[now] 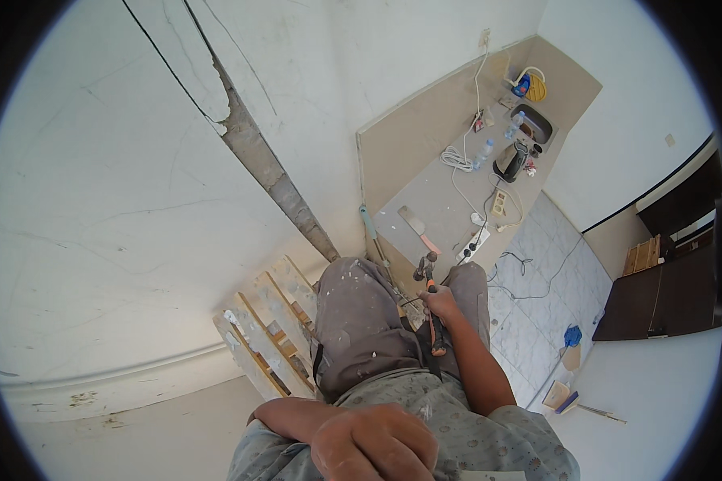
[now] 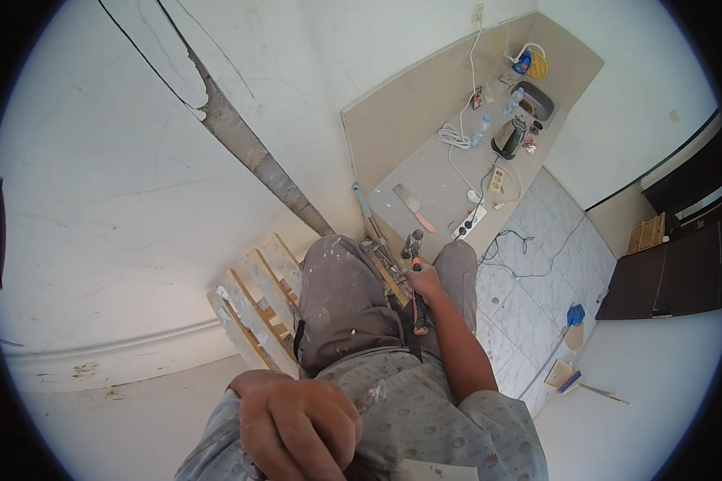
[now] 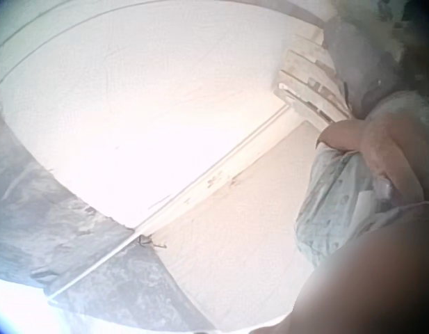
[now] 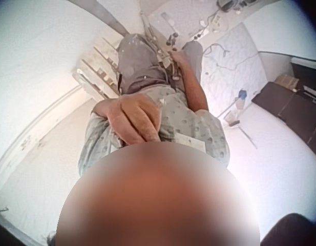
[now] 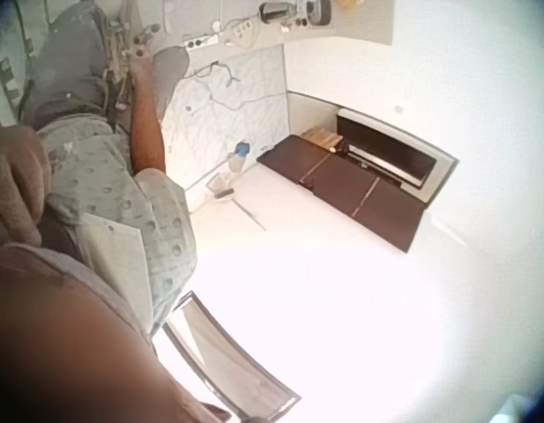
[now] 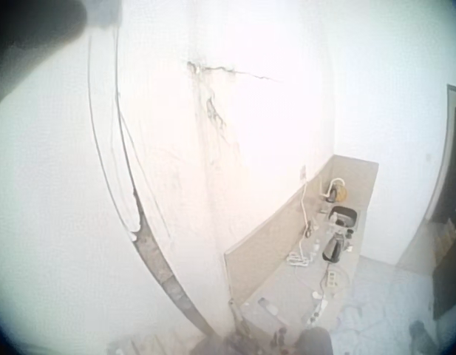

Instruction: Chipping away at a wall using a hammer and chisel to create a channel.

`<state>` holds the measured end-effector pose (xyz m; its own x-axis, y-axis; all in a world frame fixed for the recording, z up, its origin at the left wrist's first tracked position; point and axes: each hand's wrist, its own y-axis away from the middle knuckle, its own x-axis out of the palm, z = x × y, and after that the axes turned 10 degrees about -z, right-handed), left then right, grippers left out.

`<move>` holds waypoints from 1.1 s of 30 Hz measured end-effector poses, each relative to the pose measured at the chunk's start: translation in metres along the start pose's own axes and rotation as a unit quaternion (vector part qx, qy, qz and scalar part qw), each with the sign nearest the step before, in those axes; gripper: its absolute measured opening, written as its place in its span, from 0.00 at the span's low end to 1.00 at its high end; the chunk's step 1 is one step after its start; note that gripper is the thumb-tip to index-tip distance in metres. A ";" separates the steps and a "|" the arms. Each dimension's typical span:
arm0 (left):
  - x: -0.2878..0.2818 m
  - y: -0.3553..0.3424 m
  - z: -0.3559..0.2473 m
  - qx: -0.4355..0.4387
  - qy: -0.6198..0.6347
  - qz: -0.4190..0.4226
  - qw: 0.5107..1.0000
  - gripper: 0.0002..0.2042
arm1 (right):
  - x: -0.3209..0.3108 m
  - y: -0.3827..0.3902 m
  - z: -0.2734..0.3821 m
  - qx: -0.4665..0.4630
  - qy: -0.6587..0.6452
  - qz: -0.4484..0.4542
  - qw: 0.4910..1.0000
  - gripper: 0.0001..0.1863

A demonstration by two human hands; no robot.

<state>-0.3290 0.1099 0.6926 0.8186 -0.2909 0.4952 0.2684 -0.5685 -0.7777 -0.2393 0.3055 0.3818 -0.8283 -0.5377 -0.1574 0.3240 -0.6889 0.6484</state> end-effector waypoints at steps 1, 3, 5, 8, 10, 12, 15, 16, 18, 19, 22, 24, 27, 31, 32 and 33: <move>0.001 -0.002 0.002 0.034 0.027 0.012 0.999 0.14 | 0.000 0.001 -0.001 0.001 0.009 -0.001 1.000 0.09; -0.012 -0.002 0.003 -0.018 0.041 0.132 0.990 0.18 | -0.001 0.000 -0.001 -0.009 0.015 -0.006 1.000 0.09; -0.023 0.010 0.000 -0.045 0.033 0.171 0.984 0.20 | -0.001 -0.003 -0.002 0.010 0.012 -0.004 1.000 0.09; -0.040 0.036 -0.007 -0.306 -0.114 0.012 0.945 0.09 | -0.001 -0.007 -0.007 -0.029 0.039 -0.009 0.999 0.09; -0.058 0.050 -0.008 -0.364 -0.231 -0.146 0.890 0.09 | -0.001 -0.008 -0.009 -0.025 0.024 0.003 0.999 0.09; -0.084 0.060 -0.004 -0.393 -0.279 -0.305 0.821 0.09 | -0.002 -0.007 -0.009 -0.017 0.031 0.018 0.999 0.09; -0.131 0.069 -0.001 -0.364 -0.294 -0.436 0.768 0.13 | -0.003 -0.006 -0.010 -0.011 0.023 0.007 1.000 0.09; -0.144 0.070 -0.004 -0.328 -0.359 -0.431 0.760 0.13 | -0.004 -0.005 -0.010 -0.001 0.018 -0.015 1.000 0.08; -0.172 0.067 -0.012 -0.270 -0.496 -0.389 0.728 0.15 | -0.005 -0.005 -0.010 -0.014 0.022 -0.001 1.000 0.08; -0.185 0.062 -0.017 -0.239 -0.566 -0.354 0.705 0.16 | -0.005 -0.005 -0.010 -0.012 0.014 -0.012 1.000 0.08; -0.222 0.042 -0.034 -0.072 -0.788 -0.280 0.544 0.19 | -0.004 -0.006 -0.012 -0.021 0.001 -0.017 1.000 0.09; -0.242 0.034 -0.044 -0.088 -0.764 -0.317 0.555 0.19 | -0.003 -0.007 -0.013 -0.017 0.017 -0.009 1.000 0.09; -0.263 0.032 -0.048 -0.146 -0.586 -0.467 0.645 0.19 | -0.001 -0.009 -0.015 -0.020 0.027 0.001 0.999 0.08; -0.278 0.047 -0.041 -0.169 -0.528 -0.530 0.642 0.18 | 0.000 -0.010 -0.015 -0.013 0.038 -0.006 0.999 0.09; -0.281 0.051 -0.039 -0.164 -0.509 -0.528 0.660 0.17 | 0.000 -0.010 -0.015 -0.019 0.038 0.007 0.999 0.09; -0.283 0.057 -0.036 -0.159 -0.509 -0.527 0.662 0.17 | 0.001 -0.010 -0.015 -0.015 0.038 0.000 0.999 0.09</move>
<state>-0.5633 0.1324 0.5223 0.2240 0.9731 0.0546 0.9746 -0.2239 -0.0079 -0.2362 0.3047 0.3645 -0.7911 -0.5731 -0.2138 0.3396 -0.7023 0.6257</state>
